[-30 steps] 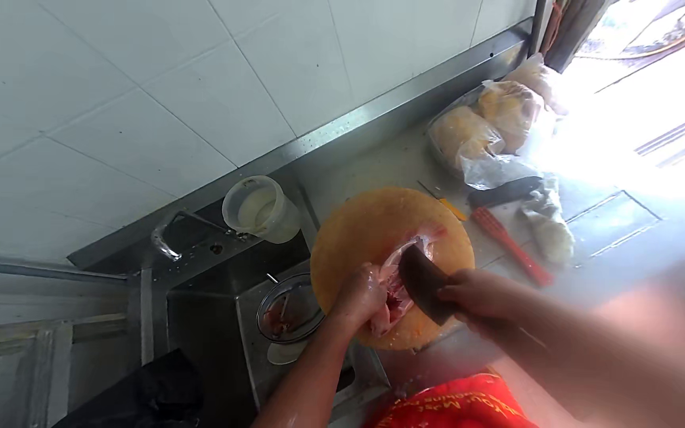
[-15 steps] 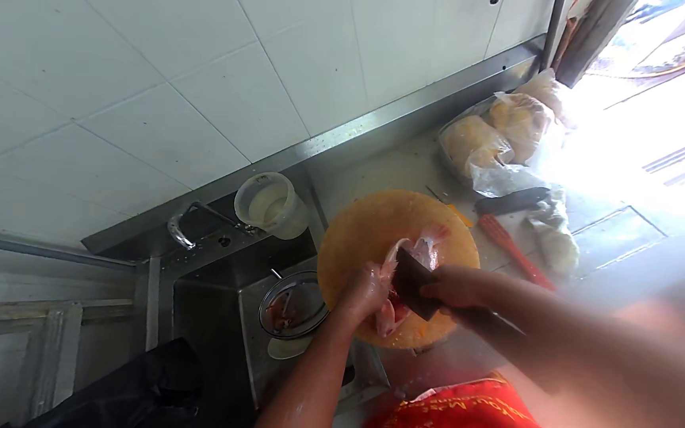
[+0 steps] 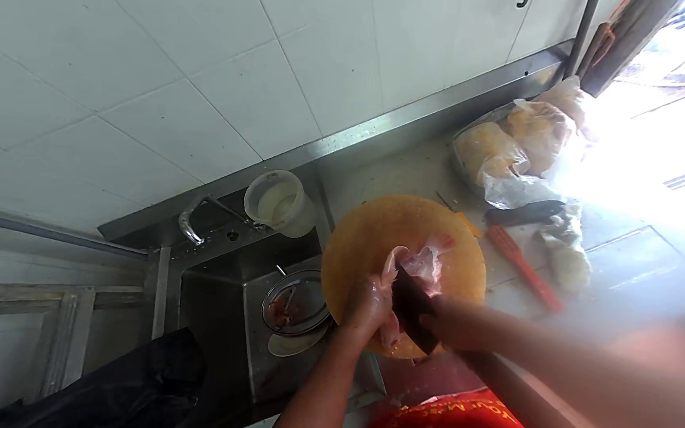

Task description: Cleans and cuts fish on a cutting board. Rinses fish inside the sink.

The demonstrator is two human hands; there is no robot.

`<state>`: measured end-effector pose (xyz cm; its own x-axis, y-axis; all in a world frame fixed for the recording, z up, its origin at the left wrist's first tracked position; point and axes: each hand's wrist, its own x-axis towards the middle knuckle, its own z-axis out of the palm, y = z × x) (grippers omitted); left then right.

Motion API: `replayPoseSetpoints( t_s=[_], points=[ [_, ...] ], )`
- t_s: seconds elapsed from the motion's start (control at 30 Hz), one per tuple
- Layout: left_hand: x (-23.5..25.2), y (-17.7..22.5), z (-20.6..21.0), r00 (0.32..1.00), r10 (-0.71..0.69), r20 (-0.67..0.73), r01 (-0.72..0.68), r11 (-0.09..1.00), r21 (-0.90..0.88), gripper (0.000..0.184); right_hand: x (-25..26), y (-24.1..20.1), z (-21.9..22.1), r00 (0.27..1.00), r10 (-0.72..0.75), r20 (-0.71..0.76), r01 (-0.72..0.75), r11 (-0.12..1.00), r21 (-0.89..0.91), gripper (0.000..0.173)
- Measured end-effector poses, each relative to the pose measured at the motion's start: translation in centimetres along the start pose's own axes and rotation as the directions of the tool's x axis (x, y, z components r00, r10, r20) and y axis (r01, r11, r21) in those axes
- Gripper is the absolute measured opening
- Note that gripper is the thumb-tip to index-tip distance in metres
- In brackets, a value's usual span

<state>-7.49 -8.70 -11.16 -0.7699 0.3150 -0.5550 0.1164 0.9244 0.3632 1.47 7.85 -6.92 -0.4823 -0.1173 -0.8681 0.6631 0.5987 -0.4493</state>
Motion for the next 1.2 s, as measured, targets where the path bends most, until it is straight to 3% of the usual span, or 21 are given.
replayPoseSetpoints(
  t_s=[0.13,0.27,0.33,0.4,0.5,0.6,0.7,0.8,0.87,0.93,1.0,1.07,1.13,1.2],
  points=[
    [0.0,0.0,0.9,0.998,-0.057,-0.009,0.056,0.997,-0.053,0.035,-0.6,1.6,-0.1,0.999,-0.014,0.037,0.016,0.999,-0.048,0.037],
    [-0.8,-1.1,0.9,0.996,-0.054,-0.076,0.042,0.987,-0.152,0.036,-0.7,3.5,-1.4,0.995,-0.089,0.048,0.085,0.993,0.083,0.035],
    [-1.5,-2.9,0.5,0.989,-0.066,-0.135,0.031,0.97,-0.24,0.036,-1.5,4.5,-3.2,0.993,-0.114,-0.026,0.116,0.985,0.126,0.037],
    [-2.7,-5.6,0.5,0.968,-0.128,-0.215,0.04,0.927,-0.372,0.038,-2.0,4.3,-5.8,0.967,-0.145,-0.211,0.145,0.989,-0.016,0.038],
    [-5.8,-9.7,-0.3,0.9,-0.294,-0.322,0.037,0.787,-0.616,0.034,-0.4,2.7,-8.7,0.809,-0.269,-0.522,0.044,0.915,-0.402,0.036],
    [-10.4,-14.2,-2.4,0.803,-0.466,-0.371,0.021,0.644,-0.764,0.034,4.9,3.1,-8.2,0.638,-0.423,-0.643,-0.062,0.804,-0.591,0.054],
    [-14.1,-19.6,-4.1,0.692,-0.565,-0.449,0.08,0.678,-0.731,0.034,7.8,4.2,-4.8,0.494,-0.58,-0.647,-0.062,0.719,-0.692,0.055],
    [-15.5,-25.1,-4.6,0.633,-0.618,-0.466,0.189,0.708,-0.681,0.039,8.3,4.3,-0.3,0.341,-0.796,-0.5,0.161,0.574,-0.803,0.049],
    [-14.5,-28.9,-4.4,0.616,-0.643,-0.456,0.254,0.709,-0.658,0.042,9.6,3.8,1.7,0.407,-0.763,-0.502,0.283,0.628,-0.725,0.062],
    [-12.6,-32.7,-3.8,0.619,-0.655,-0.434,0.302,0.708,-0.638,0.041,13.0,3.6,2.3,0.389,-0.682,-0.619,0.206,0.72,-0.663,0.079],
    [-10.7,-35.8,-3.3,0.671,-0.646,-0.362,0.33,0.699,-0.635,0.037,16.9,1.2,2.2,0.302,-0.647,-0.7,0.11,0.753,-0.648,0.085],
    [-9.0,-39.3,-3.1,0.725,-0.614,-0.313,0.302,0.692,-0.656,0.035,19.7,-4.4,4.5,0.275,-0.692,-0.668,0.133,0.715,-0.686,0.082],
    [-7.0,-42.2,-3.0,0.76,-0.577,-0.3,0.242,0.68,-0.693,0.033,20.6,-11.8,8.7,0.34,-0.742,-0.578,0.228,0.661,-0.715,0.075],
    [-5.0,-44.2,-3.2,0.793,-0.545,-0.273,0.192,0.649,-0.736,0.032,21.3,-18.5,13.0,0.456,-0.766,-0.452,0.396,0.63,-0.668,0.071]
  ],
)
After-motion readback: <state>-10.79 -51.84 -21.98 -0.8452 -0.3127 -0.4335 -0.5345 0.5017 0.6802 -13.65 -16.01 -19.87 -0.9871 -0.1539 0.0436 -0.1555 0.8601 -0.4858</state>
